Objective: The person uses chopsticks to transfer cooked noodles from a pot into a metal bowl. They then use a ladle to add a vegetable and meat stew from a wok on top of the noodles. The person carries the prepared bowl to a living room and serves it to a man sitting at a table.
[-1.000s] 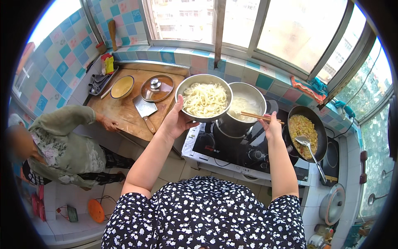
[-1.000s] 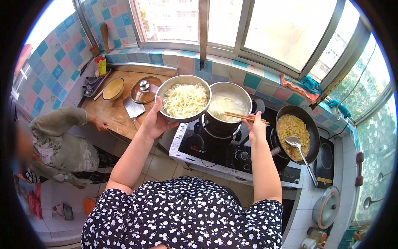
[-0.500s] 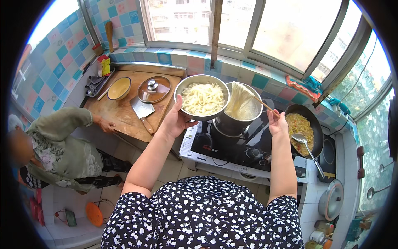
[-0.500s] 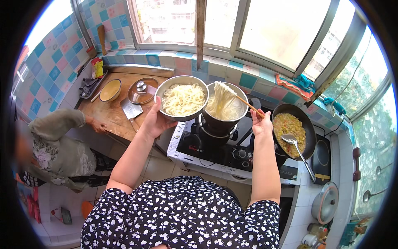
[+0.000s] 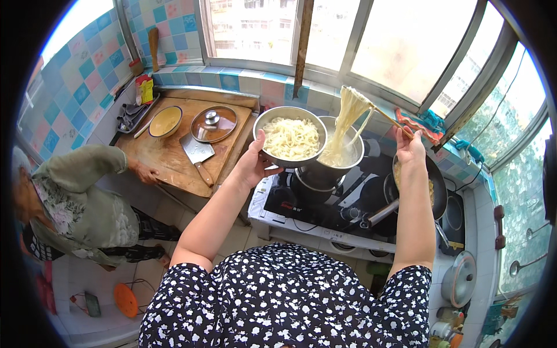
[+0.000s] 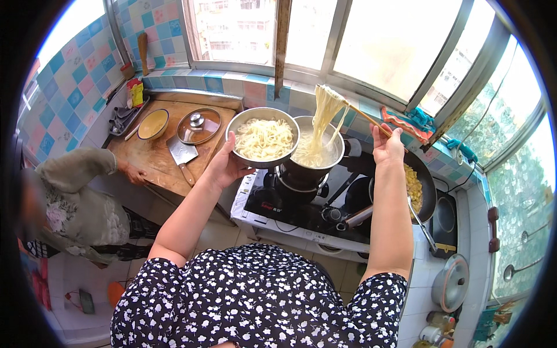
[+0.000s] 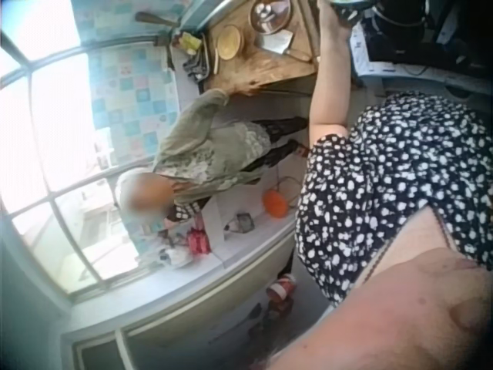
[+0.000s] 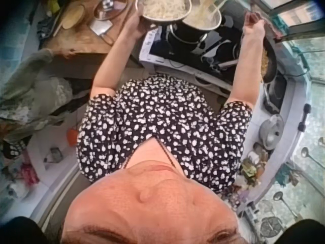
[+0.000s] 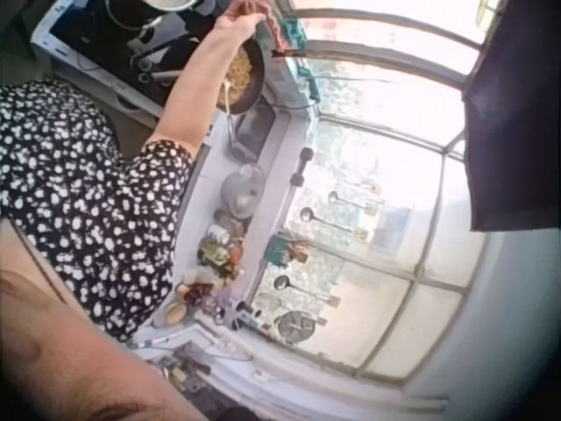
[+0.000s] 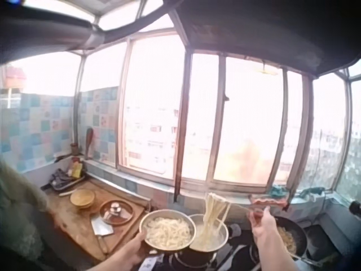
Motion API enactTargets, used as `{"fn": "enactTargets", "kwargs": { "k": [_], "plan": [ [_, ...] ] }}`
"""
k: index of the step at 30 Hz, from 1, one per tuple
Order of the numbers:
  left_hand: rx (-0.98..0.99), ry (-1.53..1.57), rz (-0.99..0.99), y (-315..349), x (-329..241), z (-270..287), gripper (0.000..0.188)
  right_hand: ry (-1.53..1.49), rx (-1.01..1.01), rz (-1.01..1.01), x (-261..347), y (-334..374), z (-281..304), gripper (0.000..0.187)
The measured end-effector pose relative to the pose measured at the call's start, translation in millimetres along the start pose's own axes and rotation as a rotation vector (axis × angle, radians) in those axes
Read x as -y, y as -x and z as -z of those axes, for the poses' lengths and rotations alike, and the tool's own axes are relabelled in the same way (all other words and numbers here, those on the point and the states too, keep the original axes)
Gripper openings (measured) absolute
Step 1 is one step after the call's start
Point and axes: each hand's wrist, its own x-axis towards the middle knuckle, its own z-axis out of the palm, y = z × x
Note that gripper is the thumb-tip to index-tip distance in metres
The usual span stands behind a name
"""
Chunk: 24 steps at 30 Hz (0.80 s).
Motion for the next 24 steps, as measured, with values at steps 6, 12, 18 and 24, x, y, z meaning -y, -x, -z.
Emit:
{"fn": "enactTargets", "kwargs": {
  "k": [6,12,18,24],
  "plan": [
    [0.017,-0.006,0.008,-4.7,-0.1,-2.7,0.069,0.023,0.087,0.076,37.9,16.6,-51.5,0.049],
    [0.004,-0.059,0.033,-13.1,-1.4,-12.4,0.070,0.061,0.132,0.226,80.3,34.4,-112.3,0.044],
    [0.001,-0.074,0.048,-18.1,-1.1,-25.1,0.069,0.001,0.166,0.398,124.3,47.7,-180.9,0.049],
    [0.042,-0.039,0.070,-35.8,2.7,-32.0,0.065,-0.038,0.375,0.497,172.7,96.9,-244.8,0.044]
  ]
}}
